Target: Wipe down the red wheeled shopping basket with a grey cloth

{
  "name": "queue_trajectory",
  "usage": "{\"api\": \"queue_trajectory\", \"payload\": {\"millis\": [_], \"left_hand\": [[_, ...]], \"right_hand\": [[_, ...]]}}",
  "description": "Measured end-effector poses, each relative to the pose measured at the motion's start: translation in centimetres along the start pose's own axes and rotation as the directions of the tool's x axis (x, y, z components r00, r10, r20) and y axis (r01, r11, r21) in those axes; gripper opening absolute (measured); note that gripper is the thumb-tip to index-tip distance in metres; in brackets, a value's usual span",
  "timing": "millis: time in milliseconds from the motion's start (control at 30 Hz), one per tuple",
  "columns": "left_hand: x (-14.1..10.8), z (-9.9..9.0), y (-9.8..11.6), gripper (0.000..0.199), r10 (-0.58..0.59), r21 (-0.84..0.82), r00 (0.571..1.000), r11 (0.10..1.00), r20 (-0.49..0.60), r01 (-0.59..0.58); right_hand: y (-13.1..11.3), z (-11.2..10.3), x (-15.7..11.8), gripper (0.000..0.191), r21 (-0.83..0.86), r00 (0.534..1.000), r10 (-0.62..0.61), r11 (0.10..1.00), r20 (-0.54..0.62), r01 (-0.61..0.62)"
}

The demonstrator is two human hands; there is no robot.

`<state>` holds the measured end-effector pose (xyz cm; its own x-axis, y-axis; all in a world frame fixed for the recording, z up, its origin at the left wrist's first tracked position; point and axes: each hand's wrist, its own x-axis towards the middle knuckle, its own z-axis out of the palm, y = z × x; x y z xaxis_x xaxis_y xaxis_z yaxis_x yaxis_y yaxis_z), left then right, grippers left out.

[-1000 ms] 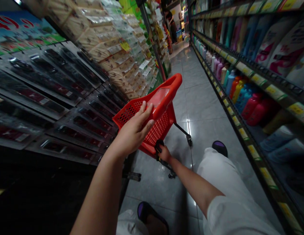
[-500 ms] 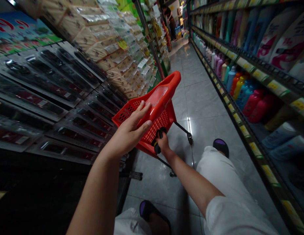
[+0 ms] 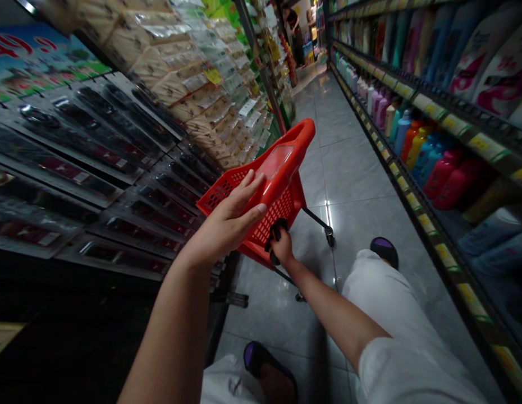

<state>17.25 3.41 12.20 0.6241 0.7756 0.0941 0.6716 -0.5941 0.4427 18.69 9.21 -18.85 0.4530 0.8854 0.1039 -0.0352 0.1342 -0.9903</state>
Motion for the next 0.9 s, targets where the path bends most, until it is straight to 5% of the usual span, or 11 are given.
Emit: {"api": "queue_trajectory", "payload": {"millis": [100,200,333,467,700,900], "left_hand": [[0.2,0.1,0.0,0.071,0.001,-0.025,1.000,1.000,0.004,0.000],[0.4,0.2,0.1,0.073,0.009,-0.040,1.000,0.999,-0.002,-0.009],[0.5,0.3,0.3,0.074,0.008,-0.046,1.000,0.999,-0.003,-0.008],[0.5,0.3,0.4,0.074,-0.007,-0.061,1.000,0.998,-0.006,0.007],[0.6,0.4,0.6,0.075,0.004,-0.043,1.000,0.999,0.003,-0.004],[0.4,0.3,0.6,0.076,-0.010,-0.087,1.000,0.996,0.000,0.010]], "right_hand": [[-3.6,0.8,-0.3,0.060,-0.057,0.995,-0.032,0.998,-0.093,0.027],[-5.5,1.1,-1.9,0.061,-0.119,0.983,-0.181,0.977,-0.041,0.175],[-3.4,0.2,-4.6,0.058,-0.160,0.966,-0.213,0.959,0.144,0.235],[-2.4,-0.4,-4.9,0.065,-0.198,0.990,-0.095,0.974,0.106,0.114],[-5.4,-0.1,-4.3,0.049,-0.204,0.912,-0.363,0.894,0.189,0.398],[-1.4,-1.4,-5.0,0.061,-0.328,0.972,-0.144,0.923,0.186,0.200]]}}
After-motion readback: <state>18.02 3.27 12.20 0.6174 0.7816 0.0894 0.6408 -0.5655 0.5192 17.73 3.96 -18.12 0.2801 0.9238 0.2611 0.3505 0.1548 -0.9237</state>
